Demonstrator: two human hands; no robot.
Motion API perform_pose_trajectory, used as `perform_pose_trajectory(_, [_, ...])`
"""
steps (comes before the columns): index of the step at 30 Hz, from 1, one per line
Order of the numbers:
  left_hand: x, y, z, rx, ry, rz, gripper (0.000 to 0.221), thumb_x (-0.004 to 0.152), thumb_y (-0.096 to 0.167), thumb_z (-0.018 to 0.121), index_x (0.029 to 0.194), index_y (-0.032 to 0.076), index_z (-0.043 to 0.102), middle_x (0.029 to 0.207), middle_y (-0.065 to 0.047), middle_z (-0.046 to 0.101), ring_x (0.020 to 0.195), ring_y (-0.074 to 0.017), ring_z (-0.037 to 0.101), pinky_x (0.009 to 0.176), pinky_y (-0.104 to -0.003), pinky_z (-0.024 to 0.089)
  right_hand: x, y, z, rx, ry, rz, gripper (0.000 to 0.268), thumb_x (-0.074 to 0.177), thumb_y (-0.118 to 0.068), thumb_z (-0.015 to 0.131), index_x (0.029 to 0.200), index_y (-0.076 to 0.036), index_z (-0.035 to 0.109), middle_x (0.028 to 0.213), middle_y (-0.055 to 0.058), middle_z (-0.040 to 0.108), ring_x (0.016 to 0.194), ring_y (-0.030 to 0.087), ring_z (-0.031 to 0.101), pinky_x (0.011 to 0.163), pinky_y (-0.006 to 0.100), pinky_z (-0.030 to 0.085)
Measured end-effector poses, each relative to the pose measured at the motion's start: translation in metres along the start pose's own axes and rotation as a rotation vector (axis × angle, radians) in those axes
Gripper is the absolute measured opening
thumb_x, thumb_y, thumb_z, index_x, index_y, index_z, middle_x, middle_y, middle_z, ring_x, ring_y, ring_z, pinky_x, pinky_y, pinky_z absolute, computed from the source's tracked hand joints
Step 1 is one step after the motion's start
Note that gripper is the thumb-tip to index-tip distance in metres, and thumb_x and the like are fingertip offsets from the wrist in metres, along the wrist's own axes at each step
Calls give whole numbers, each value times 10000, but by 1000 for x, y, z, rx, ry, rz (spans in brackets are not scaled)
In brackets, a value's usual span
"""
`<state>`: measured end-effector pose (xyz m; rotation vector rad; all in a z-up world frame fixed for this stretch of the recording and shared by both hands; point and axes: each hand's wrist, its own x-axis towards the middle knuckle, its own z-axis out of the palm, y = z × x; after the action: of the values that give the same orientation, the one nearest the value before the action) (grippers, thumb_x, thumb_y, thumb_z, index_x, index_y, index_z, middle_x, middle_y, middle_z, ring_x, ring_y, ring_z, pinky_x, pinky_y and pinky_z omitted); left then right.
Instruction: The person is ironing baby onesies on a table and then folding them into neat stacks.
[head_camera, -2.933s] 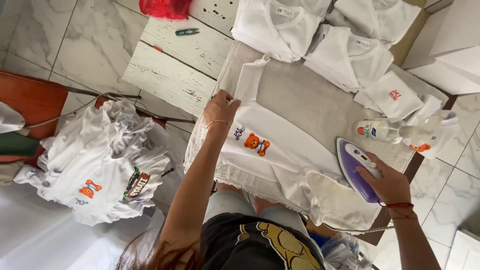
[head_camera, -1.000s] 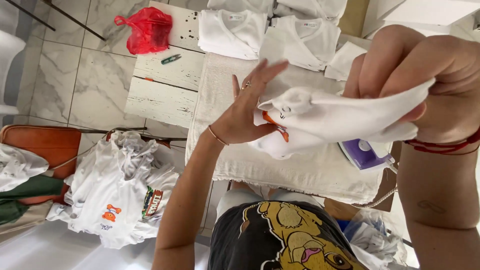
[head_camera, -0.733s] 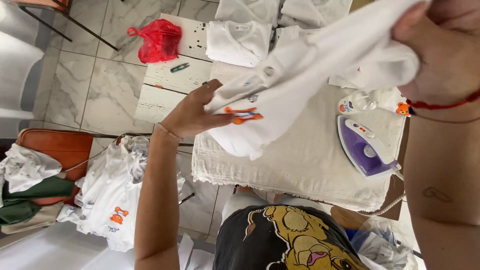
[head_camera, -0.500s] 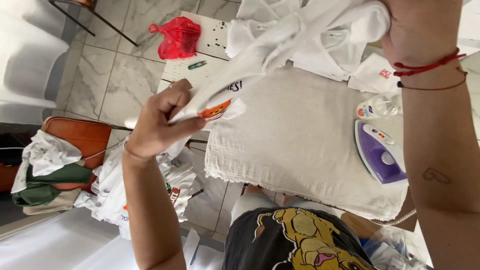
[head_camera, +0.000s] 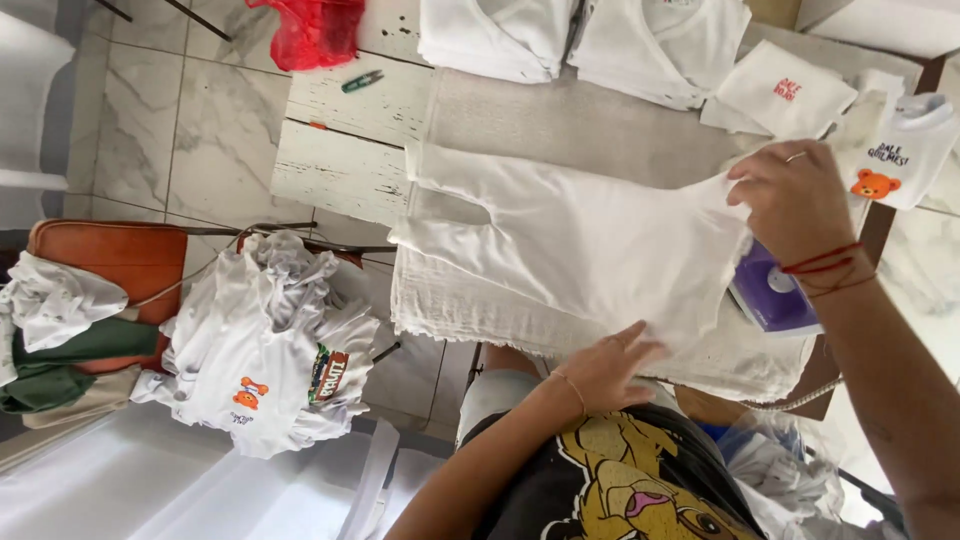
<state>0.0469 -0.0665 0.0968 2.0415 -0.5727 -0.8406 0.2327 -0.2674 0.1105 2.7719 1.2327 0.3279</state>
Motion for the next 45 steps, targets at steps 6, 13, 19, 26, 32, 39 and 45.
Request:
perform_pose_trajectory(6, [-11, -50, -4, -353, 76, -226, 316, 815, 283, 474, 1055, 87, 535, 1101, -87, 548, 1014, -208, 509, 879, -341, 400, -81, -66, 18, 412, 12, 360, 246, 759, 114, 516, 684, -86, 638, 887, 30, 628, 790, 187, 573, 628, 273, 465])
perform_pose_trajectory(13, [-50, -139, -59, -1471, 1287, -766, 385, 791, 138, 621, 1146, 102, 474, 1111, -18, 536, 1038, -165, 534, 865, -309, 440, -117, -147, 16, 1361, -460, 1755, 574, 728, -314, 702, 1080, 83, 483, 892, 220, 601, 788, 285, 614, 653, 319, 505])
perform_pose_trajectory(19, [-29, -182, -66, -1303, 1422, -840, 329, 735, 327, 696, 952, 154, 519, 825, 1, 553, 652, -141, 579, 586, -283, 516, -124, -185, 54, 1415, -311, 1875, 373, 719, -245, 727, 892, 52, 582, 767, 199, 591, 657, 254, 617, 633, 328, 526])
perform_pose_trajectory(26, [-69, -210, -24, -1028, 1556, -825, 336, 764, 295, 686, 938, 120, 458, 820, -80, 551, 679, -173, 582, 591, -332, 549, -172, -204, 58, 1425, -204, 1851, 325, 865, -227, 584, 1046, 34, 514, 862, 163, 576, 786, 224, 548, 718, 359, 471])
perform_pose_trajectory(32, [-83, -206, -38, -780, 1487, -919, 361, 728, 358, 696, 790, 68, 490, 583, -36, 515, 424, -114, 542, 383, -183, 468, -170, -220, 41, 1369, -181, 1823, 283, 771, -172, 694, 963, 8, 591, 782, 148, 598, 719, 172, 538, 714, 293, 477])
perform_pose_trajectory(39, [-70, -173, -67, -1191, 1458, -862, 219, 757, 267, 605, 865, 136, 466, 628, -25, 552, 516, -154, 597, 398, -213, 476, -137, -183, 20, 1244, -20, 1765, 256, 860, -177, 574, 1081, -65, 508, 692, 131, 569, 552, 176, 531, 527, 269, 468])
perform_pose_trajectory(45, [-50, -180, -46, -808, 1465, -882, 266, 728, 233, 644, 788, 155, 397, 628, 6, 476, 566, -160, 566, 501, -252, 437, -96, -169, 7, 1305, -129, 1548, 147, 852, -161, 571, 974, -116, 641, 775, 110, 618, 709, 140, 518, 706, 296, 451])
